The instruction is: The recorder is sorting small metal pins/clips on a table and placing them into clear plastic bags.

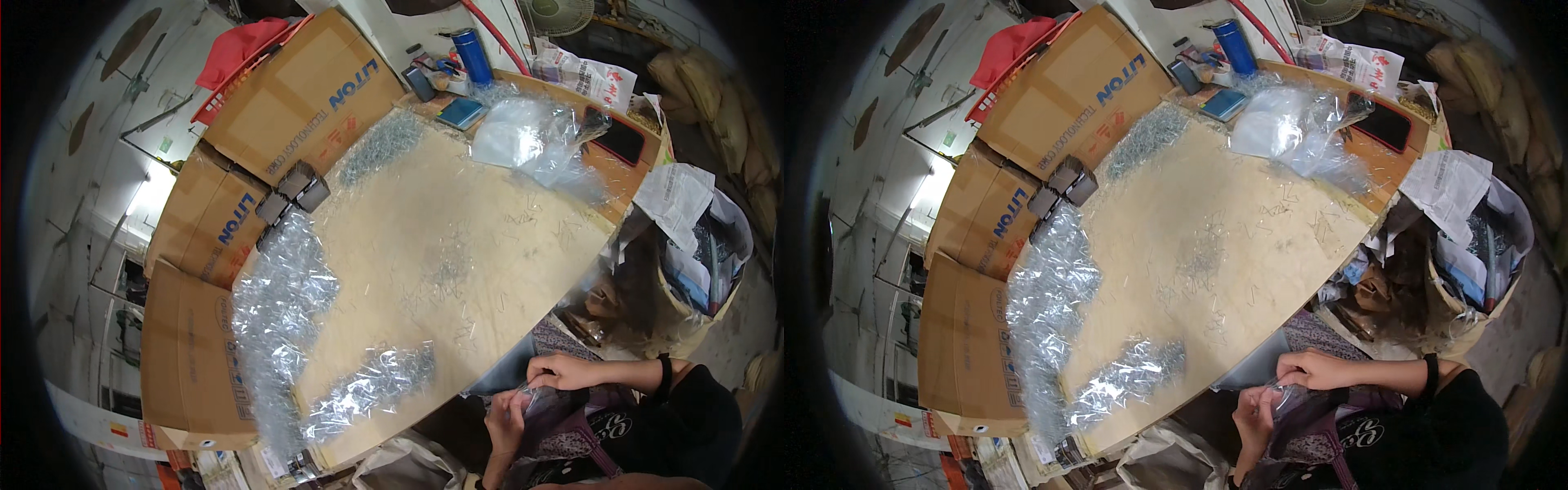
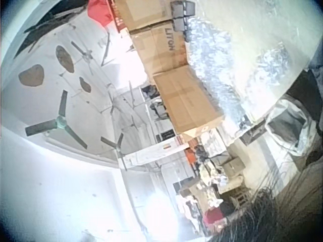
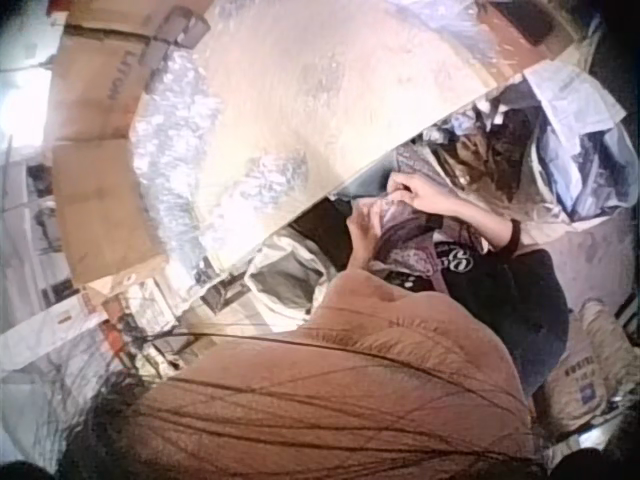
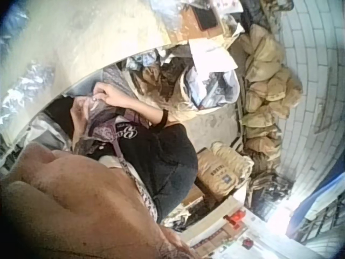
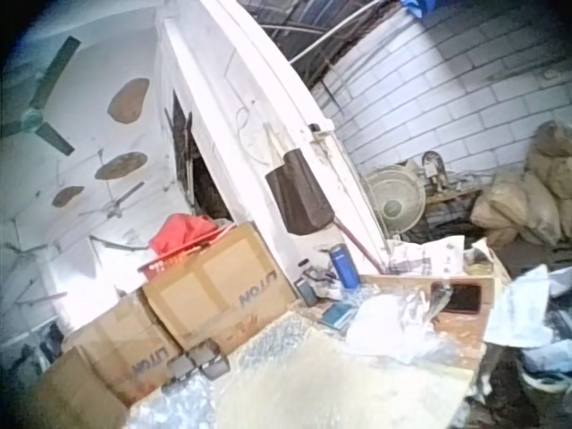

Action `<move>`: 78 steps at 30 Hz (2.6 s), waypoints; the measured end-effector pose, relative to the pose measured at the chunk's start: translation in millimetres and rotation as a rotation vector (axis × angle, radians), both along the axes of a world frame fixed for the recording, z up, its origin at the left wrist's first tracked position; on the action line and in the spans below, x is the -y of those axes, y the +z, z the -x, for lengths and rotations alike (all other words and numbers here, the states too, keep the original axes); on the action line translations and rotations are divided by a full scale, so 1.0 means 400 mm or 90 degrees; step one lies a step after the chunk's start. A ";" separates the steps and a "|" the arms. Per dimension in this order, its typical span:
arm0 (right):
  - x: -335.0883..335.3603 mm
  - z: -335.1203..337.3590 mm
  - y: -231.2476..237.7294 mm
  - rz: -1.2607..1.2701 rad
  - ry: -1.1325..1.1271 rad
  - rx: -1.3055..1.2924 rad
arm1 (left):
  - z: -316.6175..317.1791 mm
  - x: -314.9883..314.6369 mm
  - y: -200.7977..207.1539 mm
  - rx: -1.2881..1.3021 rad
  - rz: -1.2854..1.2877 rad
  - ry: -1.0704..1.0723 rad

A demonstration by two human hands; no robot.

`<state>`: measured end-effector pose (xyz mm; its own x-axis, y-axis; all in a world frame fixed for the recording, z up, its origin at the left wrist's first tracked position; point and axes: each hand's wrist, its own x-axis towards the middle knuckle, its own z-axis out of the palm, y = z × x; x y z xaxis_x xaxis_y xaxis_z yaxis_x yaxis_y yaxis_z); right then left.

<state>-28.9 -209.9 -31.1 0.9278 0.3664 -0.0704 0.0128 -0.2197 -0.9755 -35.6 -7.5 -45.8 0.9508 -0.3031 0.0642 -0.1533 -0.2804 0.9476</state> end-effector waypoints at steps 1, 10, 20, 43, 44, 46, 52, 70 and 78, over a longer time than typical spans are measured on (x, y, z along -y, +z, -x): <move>0.001 -0.001 -0.007 0.001 0.002 -0.002 | -0.001 0.003 0.004 0.011 -0.010 0.011; 0.020 -0.002 -0.018 -0.218 0.094 -0.233 | -0.020 -0.040 0.029 -0.263 0.030 -0.156; 0.050 0.037 -0.175 0.184 0.152 0.055 | -0.038 -0.087 -0.071 -0.206 -0.232 -0.304; 0.043 -0.278 0.076 0.303 -0.183 0.559 | -0.006 -0.034 -0.166 0.123 -0.073 -0.098; 0.037 -0.341 0.099 0.351 -0.219 0.607 | -0.010 -0.030 -0.155 0.186 -0.088 -0.130; 0.047 -0.468 0.086 0.450 -0.214 0.654 | -0.006 -0.024 -0.166 0.168 -0.073 -0.112; 0.076 -0.594 0.106 0.433 -0.124 0.507 | -0.009 -0.027 -0.162 0.137 -0.050 -0.068; 0.124 -0.545 0.061 0.655 -0.237 0.322 | -0.011 -0.018 -0.126 0.114 -0.024 -0.010; 0.148 -0.609 0.094 0.715 -0.255 0.301 | -0.016 -0.022 -0.143 0.098 -0.026 -0.011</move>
<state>214.5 -268.9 6.3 0.9782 0.0112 0.2075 0.0476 -0.9840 -0.1715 -29.3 1.1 -102.8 0.9254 -0.3240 0.1965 -0.3012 -0.3140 0.9004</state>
